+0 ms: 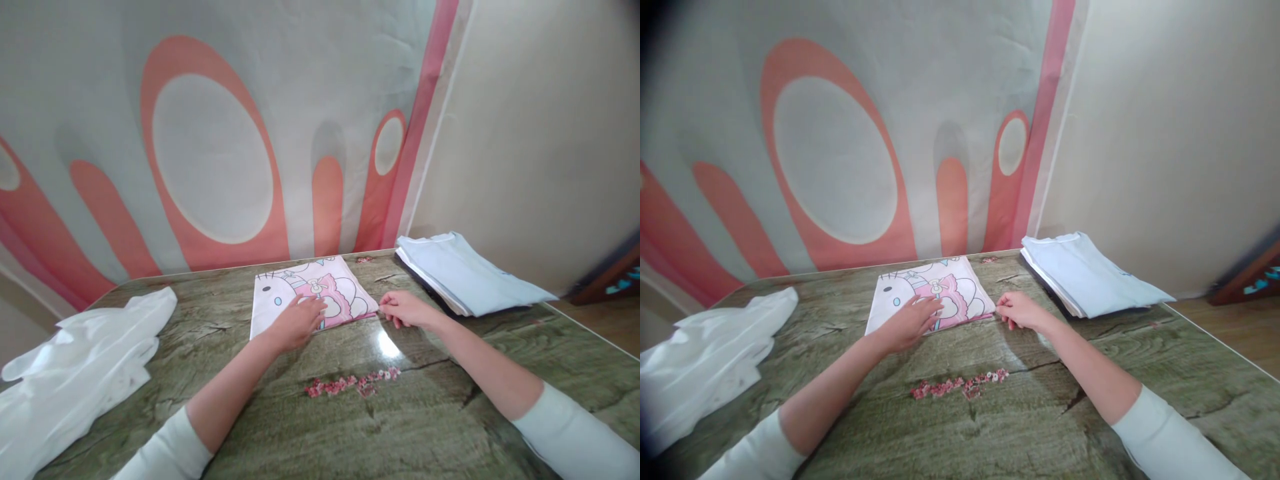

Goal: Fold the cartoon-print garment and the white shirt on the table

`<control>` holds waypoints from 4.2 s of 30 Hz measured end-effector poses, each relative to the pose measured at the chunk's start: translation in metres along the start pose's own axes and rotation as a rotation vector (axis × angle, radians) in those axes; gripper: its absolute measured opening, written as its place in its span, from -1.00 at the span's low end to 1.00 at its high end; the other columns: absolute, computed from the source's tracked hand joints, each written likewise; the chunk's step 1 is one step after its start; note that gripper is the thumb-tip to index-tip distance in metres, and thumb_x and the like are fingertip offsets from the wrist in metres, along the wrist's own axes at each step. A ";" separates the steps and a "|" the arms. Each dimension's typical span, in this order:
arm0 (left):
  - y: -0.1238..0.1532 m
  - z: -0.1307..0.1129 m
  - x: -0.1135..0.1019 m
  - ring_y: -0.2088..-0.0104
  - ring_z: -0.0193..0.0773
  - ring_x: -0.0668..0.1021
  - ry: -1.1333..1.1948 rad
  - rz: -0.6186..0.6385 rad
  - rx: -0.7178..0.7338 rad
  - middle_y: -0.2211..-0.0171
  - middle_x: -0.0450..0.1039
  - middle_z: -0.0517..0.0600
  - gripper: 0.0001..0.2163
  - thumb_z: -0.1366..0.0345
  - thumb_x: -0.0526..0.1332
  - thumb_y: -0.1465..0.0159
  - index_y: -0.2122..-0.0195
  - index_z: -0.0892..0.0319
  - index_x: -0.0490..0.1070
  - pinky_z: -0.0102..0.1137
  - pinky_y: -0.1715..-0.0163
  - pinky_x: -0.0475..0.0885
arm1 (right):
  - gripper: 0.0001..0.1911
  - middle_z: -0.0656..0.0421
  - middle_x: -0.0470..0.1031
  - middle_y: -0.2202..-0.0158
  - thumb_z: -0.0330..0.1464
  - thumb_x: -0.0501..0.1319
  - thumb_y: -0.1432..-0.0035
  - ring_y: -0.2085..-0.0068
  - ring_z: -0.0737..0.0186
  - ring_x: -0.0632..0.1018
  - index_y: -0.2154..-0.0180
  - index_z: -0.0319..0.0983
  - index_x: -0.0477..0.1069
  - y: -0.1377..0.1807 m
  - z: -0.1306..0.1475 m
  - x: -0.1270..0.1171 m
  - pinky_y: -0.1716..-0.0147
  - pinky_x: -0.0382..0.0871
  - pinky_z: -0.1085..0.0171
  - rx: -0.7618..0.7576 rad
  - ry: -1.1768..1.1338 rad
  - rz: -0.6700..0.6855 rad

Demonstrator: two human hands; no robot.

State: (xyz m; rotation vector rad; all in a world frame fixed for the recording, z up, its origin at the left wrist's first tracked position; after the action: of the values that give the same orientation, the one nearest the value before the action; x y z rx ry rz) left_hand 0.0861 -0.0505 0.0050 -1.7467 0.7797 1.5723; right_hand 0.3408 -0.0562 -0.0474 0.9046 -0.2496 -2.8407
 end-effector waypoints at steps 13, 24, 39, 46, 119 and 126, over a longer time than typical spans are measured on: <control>-0.055 0.004 0.038 -0.26 -0.16 0.02 0.039 0.043 0.022 -0.29 -0.12 0.03 -0.52 0.05 -0.32 -0.38 -0.25 0.09 -0.02 -0.14 -0.17 -0.14 | -0.78 0.30 0.38 0.58 -0.25 0.20 -0.06 0.71 0.54 0.33 0.45 -0.26 0.24 -0.007 0.013 0.018 0.82 -0.06 0.53 0.071 -0.382 0.223; -0.055 0.001 0.034 -0.26 -0.13 0.02 0.042 0.044 0.011 -0.29 -0.11 0.04 -0.50 0.03 -0.32 -0.38 -0.23 0.12 0.02 -0.13 -0.17 -0.14 | -0.78 0.24 0.44 0.50 -0.25 0.22 -0.06 0.64 0.49 0.42 0.42 -0.26 0.27 -0.010 0.004 0.012 0.79 0.07 0.52 0.092 -0.374 0.108; -0.054 0.001 0.034 -0.25 -0.13 0.03 0.045 0.049 0.014 -0.28 -0.09 0.03 -0.51 0.04 -0.32 -0.38 -0.24 0.11 0.01 -0.14 -0.17 -0.15 | -0.75 0.09 0.52 0.39 -0.23 0.23 -0.09 0.53 0.43 0.48 0.40 -0.31 0.36 -0.009 0.000 0.014 0.66 0.31 0.48 0.124 -0.381 0.169; -0.054 0.002 0.035 -0.25 -0.14 0.02 0.048 0.044 0.013 -0.28 -0.09 0.03 -0.51 0.03 -0.32 -0.38 -0.24 0.09 0.00 -0.15 -0.17 -0.15 | -0.77 0.15 0.49 0.46 -0.28 0.31 -0.03 0.52 0.44 0.47 0.42 -0.31 0.35 -0.010 -0.002 0.008 0.60 0.36 0.49 0.124 -0.475 0.119; 0.016 0.089 0.025 -0.26 -0.15 0.01 0.023 -0.017 -0.154 -0.29 -0.12 -0.02 -0.51 0.01 -0.21 -0.37 -0.27 0.03 -0.04 -0.20 -0.18 -0.07 | -0.22 -0.02 -0.08 -0.29 0.05 -0.24 -0.22 -0.27 0.04 0.00 -0.26 -0.37 -0.07 0.017 0.052 0.052 -0.22 -0.11 0.02 -0.422 0.839 -0.048; 0.088 0.146 0.023 -0.25 -0.11 0.06 0.015 -0.021 -0.373 -0.28 -0.07 -0.01 -0.50 0.01 -0.18 -0.35 -0.26 0.07 -0.02 -0.13 -0.17 -0.03 | -0.32 -0.01 -0.01 -0.28 -0.01 -0.15 -0.24 -0.27 0.02 0.01 -0.22 -0.31 0.06 0.024 0.062 0.060 -0.22 -0.15 -0.04 -0.458 0.853 -0.127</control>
State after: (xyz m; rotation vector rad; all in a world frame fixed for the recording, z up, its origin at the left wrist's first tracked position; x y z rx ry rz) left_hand -0.0695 0.0114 -0.0340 -2.0202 0.4931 1.7786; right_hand 0.2585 -0.0842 -0.0263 1.8905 0.5404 -2.1635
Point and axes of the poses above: each hand's wrist, its own y-axis away from the middle knuckle, its own x-axis out of the palm, z = x × y, the point moved 6 cm from there along -y, towards the middle knuckle
